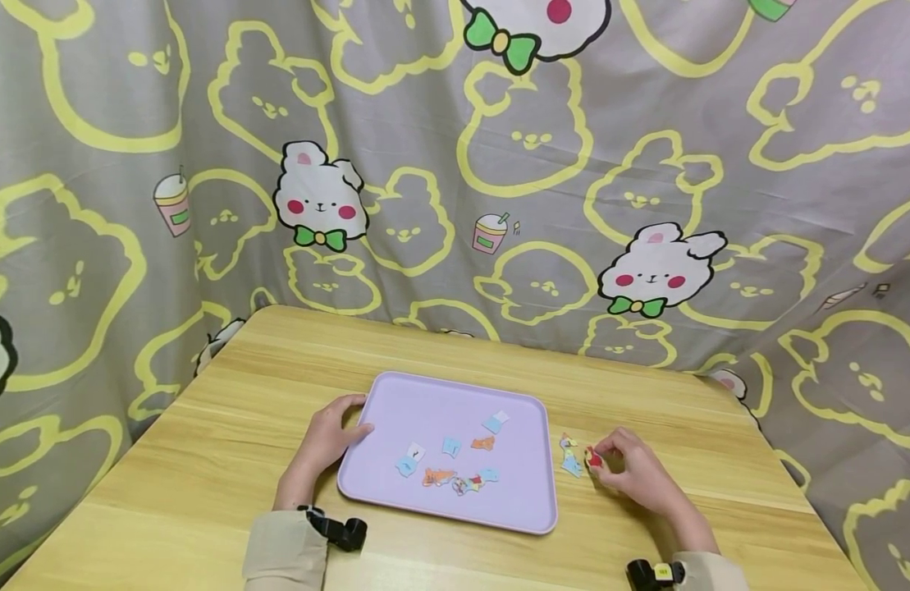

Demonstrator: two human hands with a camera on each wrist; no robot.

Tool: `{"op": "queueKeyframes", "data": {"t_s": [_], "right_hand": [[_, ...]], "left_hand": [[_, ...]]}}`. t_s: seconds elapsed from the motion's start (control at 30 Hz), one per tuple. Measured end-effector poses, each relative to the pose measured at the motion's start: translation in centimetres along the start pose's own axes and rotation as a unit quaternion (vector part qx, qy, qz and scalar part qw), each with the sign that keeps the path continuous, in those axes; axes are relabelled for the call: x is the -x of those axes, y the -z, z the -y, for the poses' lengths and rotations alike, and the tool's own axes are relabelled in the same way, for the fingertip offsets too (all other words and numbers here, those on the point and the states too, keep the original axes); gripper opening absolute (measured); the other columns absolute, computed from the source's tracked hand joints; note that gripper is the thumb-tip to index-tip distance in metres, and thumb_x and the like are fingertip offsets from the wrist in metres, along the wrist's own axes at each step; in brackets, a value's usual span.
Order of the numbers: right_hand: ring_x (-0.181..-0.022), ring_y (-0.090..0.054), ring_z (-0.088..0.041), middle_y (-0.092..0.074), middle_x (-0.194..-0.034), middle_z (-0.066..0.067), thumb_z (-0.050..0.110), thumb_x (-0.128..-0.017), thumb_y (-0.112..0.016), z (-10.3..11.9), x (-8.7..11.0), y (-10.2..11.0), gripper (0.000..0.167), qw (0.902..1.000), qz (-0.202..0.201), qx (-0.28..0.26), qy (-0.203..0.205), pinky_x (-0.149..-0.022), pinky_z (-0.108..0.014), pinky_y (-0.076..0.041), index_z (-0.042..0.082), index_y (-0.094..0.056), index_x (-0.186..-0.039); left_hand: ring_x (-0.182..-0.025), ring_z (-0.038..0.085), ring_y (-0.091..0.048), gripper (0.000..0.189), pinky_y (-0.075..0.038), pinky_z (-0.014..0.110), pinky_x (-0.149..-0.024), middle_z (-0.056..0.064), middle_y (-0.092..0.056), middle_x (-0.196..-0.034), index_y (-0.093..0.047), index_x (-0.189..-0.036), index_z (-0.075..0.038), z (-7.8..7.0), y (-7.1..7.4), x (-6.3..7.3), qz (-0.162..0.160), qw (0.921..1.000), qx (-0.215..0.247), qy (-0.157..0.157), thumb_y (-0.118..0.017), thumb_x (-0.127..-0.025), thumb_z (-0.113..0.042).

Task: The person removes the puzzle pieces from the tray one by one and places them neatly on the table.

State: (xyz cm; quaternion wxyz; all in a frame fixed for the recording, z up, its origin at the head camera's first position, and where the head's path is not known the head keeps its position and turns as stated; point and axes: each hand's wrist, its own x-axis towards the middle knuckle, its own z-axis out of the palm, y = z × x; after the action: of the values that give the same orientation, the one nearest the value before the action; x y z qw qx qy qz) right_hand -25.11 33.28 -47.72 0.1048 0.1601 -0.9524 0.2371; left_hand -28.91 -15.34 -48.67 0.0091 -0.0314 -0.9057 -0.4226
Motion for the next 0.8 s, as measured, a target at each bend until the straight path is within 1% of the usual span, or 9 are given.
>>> {"op": "queueKeyframes", "data": {"t_s": [0.17,0.4,0.7,0.8], "right_hand": [[-0.081,-0.046,-0.002,-0.058,-0.09,0.007,0.015,-0.075,-0.081,-0.17,-0.08,0.03,0.02,0.9999,0.003,0.011,-0.001,-0.069,-0.022,-0.045,0.015,-0.067,-0.089],[-0.085,-0.049,-0.004,-0.06,-0.093,0.008,0.018,-0.077,-0.081,-0.36,-0.24,0.13,0.02,0.9997,0.01,0.021,-0.009,-0.074,-0.025,-0.047,0.015,-0.068,-0.091],[-0.085,-0.049,-0.005,-0.059,-0.093,0.006,0.02,-0.079,-0.08,-0.13,-0.47,0.23,0.02,0.9996,0.018,0.019,-0.01,-0.073,-0.024,-0.047,0.014,-0.069,-0.093],[-0.087,-0.051,-0.006,-0.06,-0.094,0.006,0.021,-0.079,-0.081,-0.07,-0.42,0.19,0.021,0.9995,0.014,0.025,-0.011,-0.076,-0.026,-0.049,0.013,-0.069,-0.094]], "left_hand": [[-0.139,0.043,-0.04,0.052,-0.033,0.056,-0.118,0.023,-0.05,-0.144,-0.052,-0.137,0.0,-0.08,-0.02,-0.14,-0.001,1.0,0.001,-0.002,-0.069,-0.09,-0.014],[-0.14,0.043,-0.039,0.052,-0.031,0.056,-0.119,0.023,-0.049,-0.145,-0.051,-0.138,-0.001,-0.22,0.12,-0.38,0.003,1.0,0.007,0.002,-0.068,-0.091,-0.014],[-0.141,0.043,-0.038,0.052,-0.031,0.056,-0.119,0.022,-0.049,-0.146,-0.051,-0.138,-0.001,-0.15,0.26,-0.47,0.0,1.0,0.005,0.003,-0.068,-0.091,-0.014],[-0.141,0.043,-0.038,0.052,-0.031,0.056,-0.119,0.023,-0.049,-0.146,-0.051,-0.138,-0.001,-0.11,0.28,-0.45,0.001,1.0,0.006,0.004,-0.068,-0.091,-0.013]]}}
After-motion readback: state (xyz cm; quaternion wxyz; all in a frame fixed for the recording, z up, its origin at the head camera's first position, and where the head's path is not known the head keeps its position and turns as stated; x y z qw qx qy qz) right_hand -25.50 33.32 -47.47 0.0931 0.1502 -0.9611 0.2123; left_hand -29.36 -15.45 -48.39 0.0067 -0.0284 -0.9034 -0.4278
